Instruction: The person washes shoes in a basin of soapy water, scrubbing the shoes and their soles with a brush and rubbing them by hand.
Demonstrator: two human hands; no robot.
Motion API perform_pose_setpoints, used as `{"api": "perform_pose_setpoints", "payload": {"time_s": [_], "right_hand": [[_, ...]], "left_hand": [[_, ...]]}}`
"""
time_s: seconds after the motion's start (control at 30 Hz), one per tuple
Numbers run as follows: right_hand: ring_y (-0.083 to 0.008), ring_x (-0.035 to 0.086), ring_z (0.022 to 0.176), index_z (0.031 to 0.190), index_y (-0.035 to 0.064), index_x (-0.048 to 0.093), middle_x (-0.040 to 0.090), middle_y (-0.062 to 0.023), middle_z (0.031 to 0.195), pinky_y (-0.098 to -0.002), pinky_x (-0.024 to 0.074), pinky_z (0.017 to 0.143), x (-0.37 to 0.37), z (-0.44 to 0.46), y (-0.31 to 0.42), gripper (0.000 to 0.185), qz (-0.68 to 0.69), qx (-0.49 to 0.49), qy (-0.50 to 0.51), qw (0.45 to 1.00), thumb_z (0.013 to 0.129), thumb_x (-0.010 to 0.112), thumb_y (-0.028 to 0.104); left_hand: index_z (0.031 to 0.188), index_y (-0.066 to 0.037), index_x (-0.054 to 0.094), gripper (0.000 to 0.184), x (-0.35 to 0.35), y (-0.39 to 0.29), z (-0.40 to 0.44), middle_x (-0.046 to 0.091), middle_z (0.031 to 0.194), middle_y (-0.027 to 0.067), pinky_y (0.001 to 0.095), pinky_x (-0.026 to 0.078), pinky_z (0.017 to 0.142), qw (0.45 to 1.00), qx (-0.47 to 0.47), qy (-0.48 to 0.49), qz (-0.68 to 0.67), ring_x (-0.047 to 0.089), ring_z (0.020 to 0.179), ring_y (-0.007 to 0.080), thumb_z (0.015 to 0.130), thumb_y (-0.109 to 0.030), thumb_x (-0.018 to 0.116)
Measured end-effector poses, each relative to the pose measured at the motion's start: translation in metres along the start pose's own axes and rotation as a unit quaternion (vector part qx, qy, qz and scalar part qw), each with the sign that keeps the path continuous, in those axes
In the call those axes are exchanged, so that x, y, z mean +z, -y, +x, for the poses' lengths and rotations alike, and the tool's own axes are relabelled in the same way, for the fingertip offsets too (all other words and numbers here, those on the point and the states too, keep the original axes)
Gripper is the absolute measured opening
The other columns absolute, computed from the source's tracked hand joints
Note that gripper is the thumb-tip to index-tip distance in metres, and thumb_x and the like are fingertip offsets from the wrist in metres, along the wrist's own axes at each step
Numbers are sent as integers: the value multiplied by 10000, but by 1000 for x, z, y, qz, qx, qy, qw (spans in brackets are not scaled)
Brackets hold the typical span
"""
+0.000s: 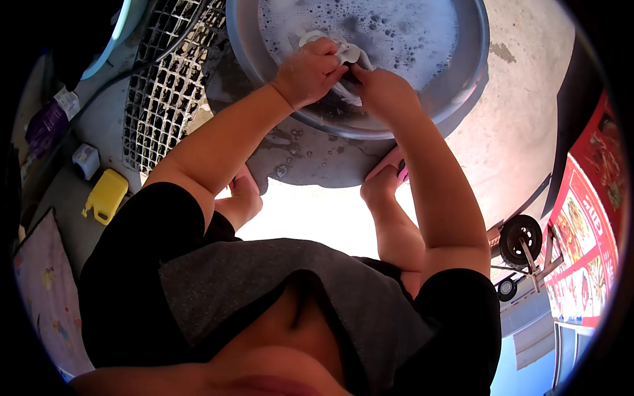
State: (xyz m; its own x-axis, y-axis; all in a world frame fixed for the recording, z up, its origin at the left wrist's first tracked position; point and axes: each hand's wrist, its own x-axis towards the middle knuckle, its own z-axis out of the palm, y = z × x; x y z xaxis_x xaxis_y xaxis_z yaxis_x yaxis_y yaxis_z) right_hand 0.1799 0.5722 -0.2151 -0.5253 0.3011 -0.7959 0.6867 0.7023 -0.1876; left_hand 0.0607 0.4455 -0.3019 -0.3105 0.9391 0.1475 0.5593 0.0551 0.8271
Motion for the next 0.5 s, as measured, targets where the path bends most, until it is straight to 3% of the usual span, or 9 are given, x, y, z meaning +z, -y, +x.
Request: {"api": "perform_pose_setpoints", "payload": {"time_s": [0.07,0.13,0.23,0.33,0.37,0.4,0.43,0.47,0.5], "right_hand": [[-385,642,970,1252,144,600,681,-186,1047,-437,518,805,66,69,-15,374,110,57,-39,992,901,559,266],[-391,639,984,1186,86,620,678,-208,1050,-436,514,816,87,89,-15,345,210,-16,-101,972,892,564,258],[-393,638,1001,1133,11,622,676,-224,1042,-434,507,826,85,84,-11,343,312,-48,-154,936,891,571,249],[-344,662,898,1141,-17,608,687,-192,974,-408,508,740,81,76,-20,351,412,-20,-189,891,909,565,244],[-319,674,844,1149,-19,603,693,-175,943,-395,511,696,78,75,-26,352,447,-7,-201,872,917,560,242],[-211,605,630,1090,34,621,653,-89,809,-333,450,536,51,56,-9,259,613,96,-111,776,938,552,232],[-186,565,594,1052,47,620,624,-71,776,-315,420,510,47,50,-10,220,673,104,-84,728,942,546,223],[-162,525,557,1014,60,618,596,-54,743,-297,389,483,44,47,-12,186,728,111,-55,674,947,539,214],[-138,486,520,975,72,617,567,-36,710,-279,358,456,40,44,-13,159,778,117,-25,617,951,533,205]], "left_hand": [[814,-48,667,124,1,0,0,583,1004,78,381,509,742,1000,9,-4,-19,609,891,287,824,-169,696],[865,-40,655,110,-1,3,-1,577,1037,83,369,509,758,999,10,-6,-38,608,914,274,833,-141,682],[1071,-26,585,289,-6,8,-3,508,1200,125,370,465,890,971,-68,-13,-231,542,1091,278,839,-162,691],[1251,2,404,575,16,35,-8,368,1314,219,394,407,977,937,-233,-258,-23,442,1186,334,841,-275,698],[1283,18,361,649,21,36,-7,328,1343,232,396,387,999,922,-290,-244,-84,398,1226,338,835,-296,708],[1316,35,318,723,21,31,-3,288,1372,244,397,367,1021,899,-344,-230,-145,354,1265,341,828,-316,718],[1349,52,275,797,20,26,1,248,1402,256,399,348,1043,870,-394,-215,-204,310,1304,344,821,-337,728],[1399,9,291,783,25,23,2,341,1400,216,389,348,1053,817,-424,-211,-328,357,1298,295,864,-385,706],[1421,-22,290,792,21,20,5,357,1417,184,393,343,1064,781,-421,-146,-438,363,1305,282,871,-428,689]]}}
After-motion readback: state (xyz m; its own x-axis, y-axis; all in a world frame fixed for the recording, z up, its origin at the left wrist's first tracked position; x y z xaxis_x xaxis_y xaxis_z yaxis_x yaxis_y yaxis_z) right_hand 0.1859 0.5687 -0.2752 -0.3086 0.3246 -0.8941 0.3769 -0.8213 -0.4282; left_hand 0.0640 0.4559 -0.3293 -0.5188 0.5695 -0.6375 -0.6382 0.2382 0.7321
